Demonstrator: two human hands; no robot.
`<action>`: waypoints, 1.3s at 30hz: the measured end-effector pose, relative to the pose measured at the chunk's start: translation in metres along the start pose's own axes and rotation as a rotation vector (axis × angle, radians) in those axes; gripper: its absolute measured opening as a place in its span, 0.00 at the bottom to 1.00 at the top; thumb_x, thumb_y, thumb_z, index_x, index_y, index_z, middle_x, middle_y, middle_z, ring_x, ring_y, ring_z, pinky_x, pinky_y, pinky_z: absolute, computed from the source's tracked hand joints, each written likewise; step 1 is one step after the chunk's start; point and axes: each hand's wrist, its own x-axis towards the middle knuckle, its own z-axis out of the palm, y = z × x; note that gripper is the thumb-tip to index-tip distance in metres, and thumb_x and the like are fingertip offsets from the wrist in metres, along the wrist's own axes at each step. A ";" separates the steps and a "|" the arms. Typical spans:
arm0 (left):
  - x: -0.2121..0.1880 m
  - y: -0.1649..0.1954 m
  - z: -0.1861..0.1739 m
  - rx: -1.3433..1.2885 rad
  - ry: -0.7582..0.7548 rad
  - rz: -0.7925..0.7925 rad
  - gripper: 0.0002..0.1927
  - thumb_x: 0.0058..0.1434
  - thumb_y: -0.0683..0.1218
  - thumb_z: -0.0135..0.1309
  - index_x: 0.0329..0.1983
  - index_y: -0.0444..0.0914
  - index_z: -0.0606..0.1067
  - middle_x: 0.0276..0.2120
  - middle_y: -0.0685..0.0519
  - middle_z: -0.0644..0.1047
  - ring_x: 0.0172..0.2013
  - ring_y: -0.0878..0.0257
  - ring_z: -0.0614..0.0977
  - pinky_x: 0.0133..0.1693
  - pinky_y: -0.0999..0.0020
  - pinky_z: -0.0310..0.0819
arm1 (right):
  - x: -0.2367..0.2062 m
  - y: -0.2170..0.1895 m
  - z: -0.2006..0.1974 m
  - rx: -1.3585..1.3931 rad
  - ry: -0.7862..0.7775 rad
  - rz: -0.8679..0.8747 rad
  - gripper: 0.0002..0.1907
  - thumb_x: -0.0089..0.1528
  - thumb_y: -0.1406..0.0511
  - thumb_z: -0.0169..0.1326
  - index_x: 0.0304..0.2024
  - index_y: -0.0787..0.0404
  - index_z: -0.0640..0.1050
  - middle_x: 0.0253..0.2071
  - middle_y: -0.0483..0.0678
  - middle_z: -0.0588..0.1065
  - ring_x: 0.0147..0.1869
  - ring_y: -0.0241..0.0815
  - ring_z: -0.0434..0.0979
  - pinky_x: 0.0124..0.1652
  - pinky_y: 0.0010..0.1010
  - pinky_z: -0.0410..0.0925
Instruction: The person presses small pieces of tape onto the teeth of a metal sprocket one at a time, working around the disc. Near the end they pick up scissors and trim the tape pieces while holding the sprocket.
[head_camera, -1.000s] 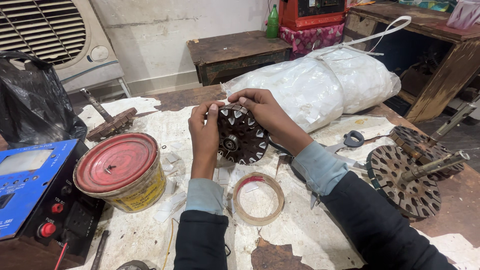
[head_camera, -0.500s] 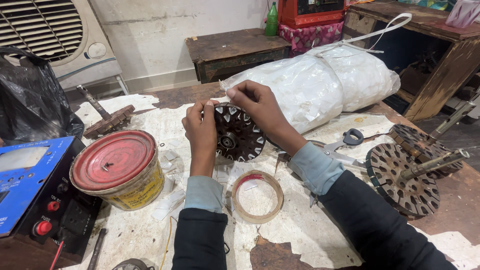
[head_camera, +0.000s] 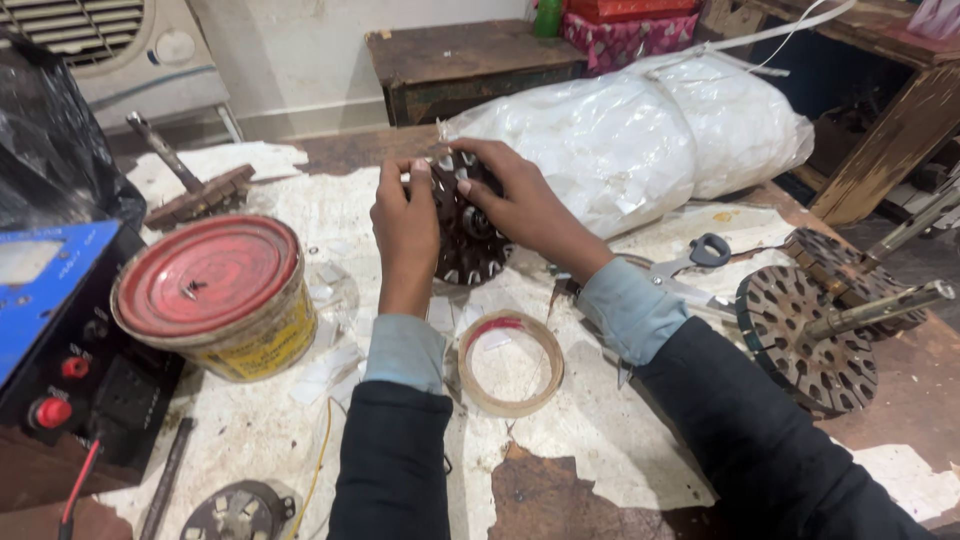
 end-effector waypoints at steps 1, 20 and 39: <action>0.000 -0.004 0.000 -0.014 0.014 -0.007 0.16 0.70 0.54 0.46 0.45 0.37 0.75 0.36 0.42 0.83 0.38 0.51 0.85 0.42 0.58 0.76 | -0.001 0.002 0.001 0.005 -0.022 -0.014 0.25 0.66 0.64 0.57 0.65 0.58 0.71 0.62 0.56 0.74 0.65 0.54 0.76 0.62 0.40 0.68; 0.010 -0.009 0.016 0.068 -0.010 -0.013 0.21 0.73 0.55 0.36 0.49 0.40 0.77 0.40 0.43 0.83 0.43 0.43 0.83 0.43 0.51 0.73 | 0.002 0.023 -0.004 -0.107 -0.124 -0.073 0.29 0.71 0.60 0.56 0.71 0.60 0.65 0.67 0.59 0.69 0.70 0.57 0.71 0.66 0.42 0.65; 0.002 0.001 0.014 0.001 -0.005 0.016 0.21 0.72 0.55 0.36 0.49 0.39 0.77 0.37 0.44 0.83 0.39 0.48 0.86 0.42 0.54 0.75 | 0.004 0.017 -0.010 -0.107 -0.123 -0.055 0.29 0.69 0.60 0.56 0.70 0.61 0.65 0.66 0.59 0.69 0.70 0.57 0.71 0.66 0.42 0.64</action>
